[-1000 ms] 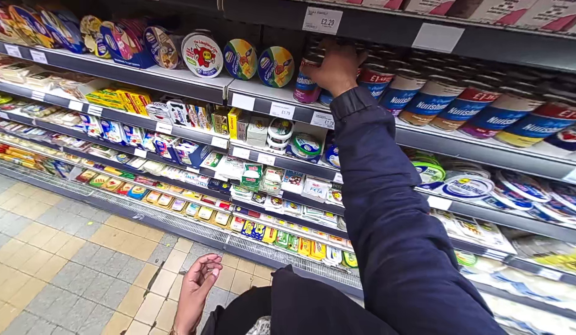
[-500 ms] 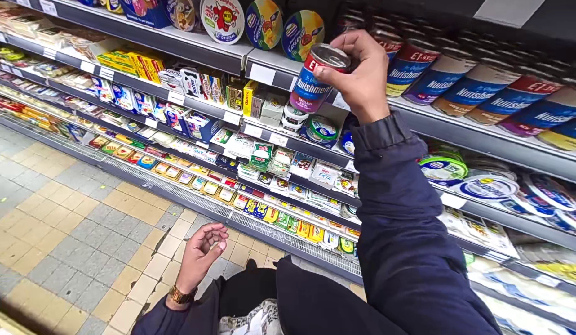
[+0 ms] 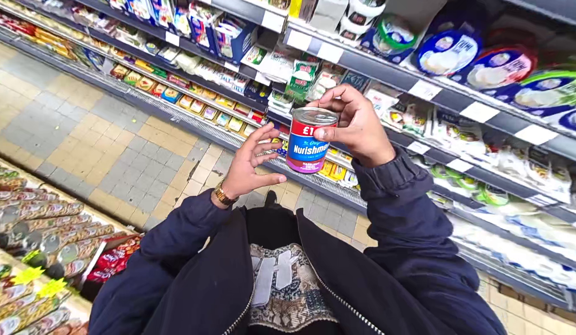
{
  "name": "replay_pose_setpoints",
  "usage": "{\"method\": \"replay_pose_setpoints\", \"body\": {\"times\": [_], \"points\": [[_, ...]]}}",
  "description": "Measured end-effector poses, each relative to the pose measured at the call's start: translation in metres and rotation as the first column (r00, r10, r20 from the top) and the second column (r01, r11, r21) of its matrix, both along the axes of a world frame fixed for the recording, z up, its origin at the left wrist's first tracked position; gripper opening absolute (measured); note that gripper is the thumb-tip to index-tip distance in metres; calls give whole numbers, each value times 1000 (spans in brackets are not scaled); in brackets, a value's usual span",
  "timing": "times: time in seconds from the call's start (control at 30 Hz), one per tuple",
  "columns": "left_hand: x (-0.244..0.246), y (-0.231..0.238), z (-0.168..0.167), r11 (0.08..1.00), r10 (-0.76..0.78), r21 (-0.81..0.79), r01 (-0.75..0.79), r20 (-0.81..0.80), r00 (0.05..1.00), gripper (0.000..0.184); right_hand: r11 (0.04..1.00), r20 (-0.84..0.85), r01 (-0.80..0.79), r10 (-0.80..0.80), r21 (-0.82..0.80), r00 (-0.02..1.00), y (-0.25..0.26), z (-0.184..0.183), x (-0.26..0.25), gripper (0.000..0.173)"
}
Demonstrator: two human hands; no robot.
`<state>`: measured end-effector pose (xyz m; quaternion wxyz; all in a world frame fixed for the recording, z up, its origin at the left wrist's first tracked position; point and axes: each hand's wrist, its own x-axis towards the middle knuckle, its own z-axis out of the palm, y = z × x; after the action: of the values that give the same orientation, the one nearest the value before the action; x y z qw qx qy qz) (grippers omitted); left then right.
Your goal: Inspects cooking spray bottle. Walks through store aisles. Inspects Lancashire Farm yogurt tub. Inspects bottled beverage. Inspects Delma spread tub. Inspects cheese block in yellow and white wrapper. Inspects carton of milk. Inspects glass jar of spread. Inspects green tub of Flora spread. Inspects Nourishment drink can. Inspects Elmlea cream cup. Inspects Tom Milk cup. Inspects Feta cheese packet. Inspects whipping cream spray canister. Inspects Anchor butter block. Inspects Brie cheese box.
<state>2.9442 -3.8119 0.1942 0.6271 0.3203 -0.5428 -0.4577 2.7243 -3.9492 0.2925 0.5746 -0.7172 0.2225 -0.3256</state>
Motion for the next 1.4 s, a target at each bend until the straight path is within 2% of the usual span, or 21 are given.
{"method": "replay_pose_setpoints", "body": {"times": [0.27,0.43,0.63,0.73,0.83,0.9,1.0,1.2,1.4], "points": [[0,55,-28,990,-102,97,102,-6,995,117,993,-31,28,-24,119,999,83,-56,18,59],[4,80,-40,983,-132,130,130,7,991,119,977,-70,104,-92,185,993,117,-68,24,56],[8,99,-55,977,-163,130,168,-48,985,116,959,-54,164,-156,232,986,150,-83,30,50],[12,107,-62,979,-158,116,166,-70,985,118,953,-21,175,-175,249,984,163,-89,30,61],[19,113,-67,977,-165,123,176,-90,982,119,949,-7,136,-140,284,990,179,-98,21,87],[24,116,-69,975,-175,119,186,-100,979,120,950,4,109,-115,294,993,192,-112,12,100],[29,121,-70,965,-205,148,216,-87,975,122,956,55,84,-104,281,993,216,-137,6,110],[23,129,-77,946,-242,204,251,-67,968,123,943,112,200,-237,266,965,241,-165,5,110],[20,133,-86,924,-304,234,303,-33,952,120,930,97,240,-275,277,956,250,-174,-3,111]]}}
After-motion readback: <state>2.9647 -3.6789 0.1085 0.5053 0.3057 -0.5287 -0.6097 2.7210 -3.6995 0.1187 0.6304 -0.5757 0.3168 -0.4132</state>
